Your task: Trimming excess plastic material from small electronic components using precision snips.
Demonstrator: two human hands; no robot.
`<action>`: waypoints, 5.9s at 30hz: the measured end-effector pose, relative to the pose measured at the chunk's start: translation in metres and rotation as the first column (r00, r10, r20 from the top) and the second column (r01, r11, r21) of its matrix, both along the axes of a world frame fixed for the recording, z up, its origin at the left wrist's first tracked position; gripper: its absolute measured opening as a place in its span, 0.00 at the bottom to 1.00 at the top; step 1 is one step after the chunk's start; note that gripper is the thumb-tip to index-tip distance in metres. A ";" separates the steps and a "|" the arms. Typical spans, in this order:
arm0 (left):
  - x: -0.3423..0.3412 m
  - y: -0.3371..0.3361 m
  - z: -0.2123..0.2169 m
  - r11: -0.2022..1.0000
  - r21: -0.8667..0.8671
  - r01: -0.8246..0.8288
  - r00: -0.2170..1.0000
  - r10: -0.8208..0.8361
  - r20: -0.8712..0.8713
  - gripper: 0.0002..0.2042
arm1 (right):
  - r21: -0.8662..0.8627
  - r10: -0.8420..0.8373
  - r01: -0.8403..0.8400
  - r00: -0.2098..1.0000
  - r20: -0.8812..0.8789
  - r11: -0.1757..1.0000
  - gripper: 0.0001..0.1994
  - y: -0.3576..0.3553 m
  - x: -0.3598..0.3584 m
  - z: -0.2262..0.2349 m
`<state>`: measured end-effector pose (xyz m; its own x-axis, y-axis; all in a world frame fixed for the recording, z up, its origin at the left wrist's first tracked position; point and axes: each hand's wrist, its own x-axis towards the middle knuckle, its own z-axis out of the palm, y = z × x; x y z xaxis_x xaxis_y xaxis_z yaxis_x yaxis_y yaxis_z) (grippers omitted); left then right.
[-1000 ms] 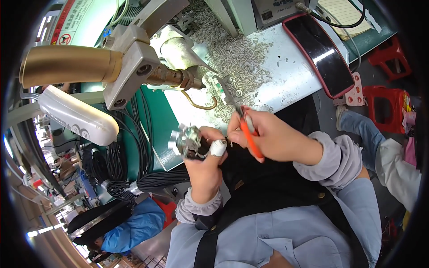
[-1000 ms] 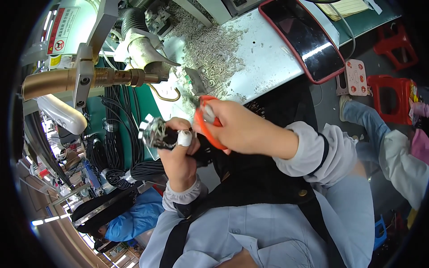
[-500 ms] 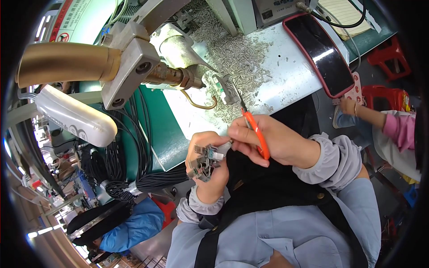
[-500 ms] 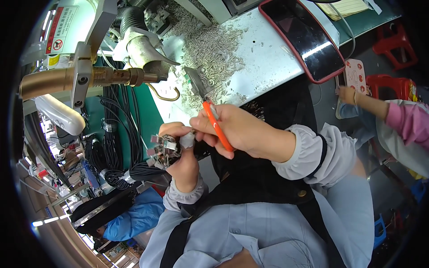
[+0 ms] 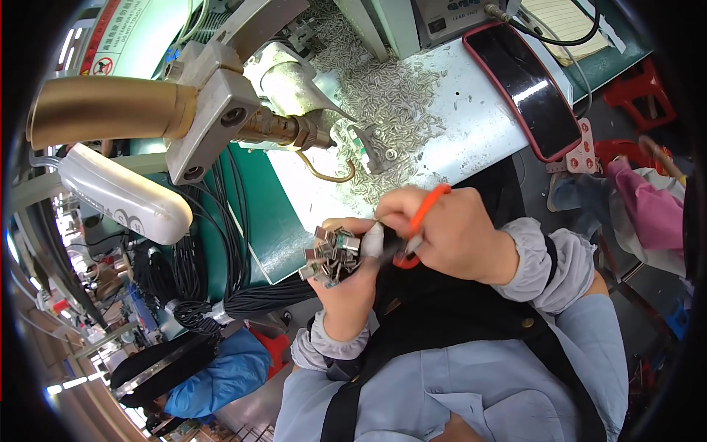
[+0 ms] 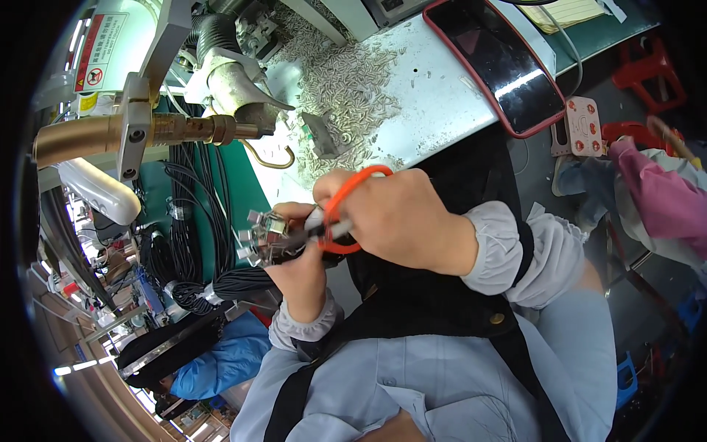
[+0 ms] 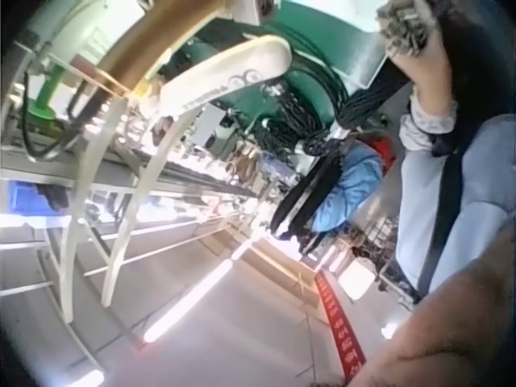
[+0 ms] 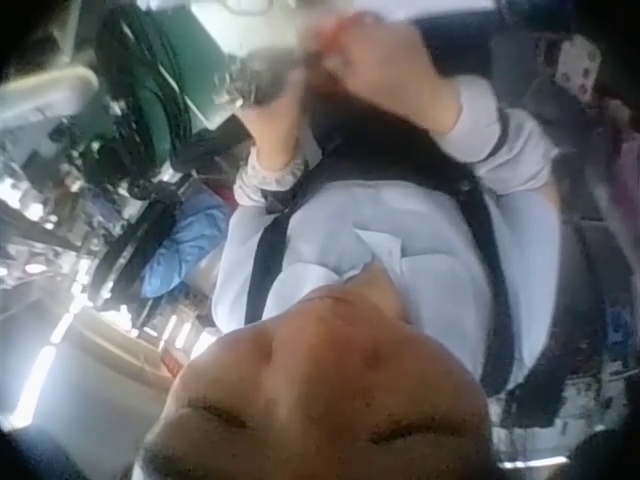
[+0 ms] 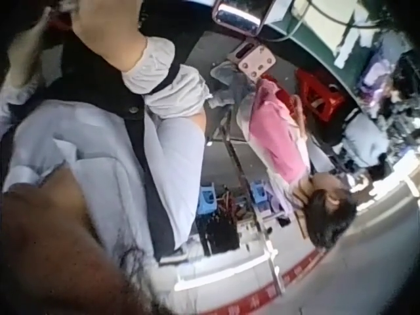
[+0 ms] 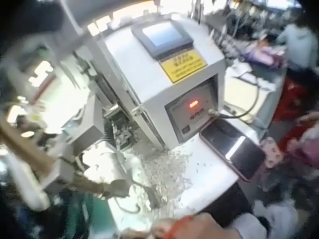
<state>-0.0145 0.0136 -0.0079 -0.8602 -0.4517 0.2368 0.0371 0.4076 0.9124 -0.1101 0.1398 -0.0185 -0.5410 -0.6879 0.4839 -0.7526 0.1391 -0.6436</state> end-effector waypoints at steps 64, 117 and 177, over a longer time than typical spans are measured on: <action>-0.016 -0.018 0.018 0.559 0.804 -0.202 0.955 -0.069 0.288 0.08 | -0.135 0.039 0.059 0.778 0.627 0.989 0.07 -0.013 -0.019 -0.005; 0.005 -0.013 0.017 0.413 0.905 -0.098 0.980 -0.117 0.159 0.07 | -0.062 0.009 -0.032 0.941 -0.337 0.998 0.06 0.000 -0.013 0.004; -0.057 -0.053 0.004 0.547 0.833 -0.079 0.957 -0.193 0.217 0.10 | -0.031 0.023 0.003 0.588 0.808 1.000 0.04 -0.037 -0.052 0.001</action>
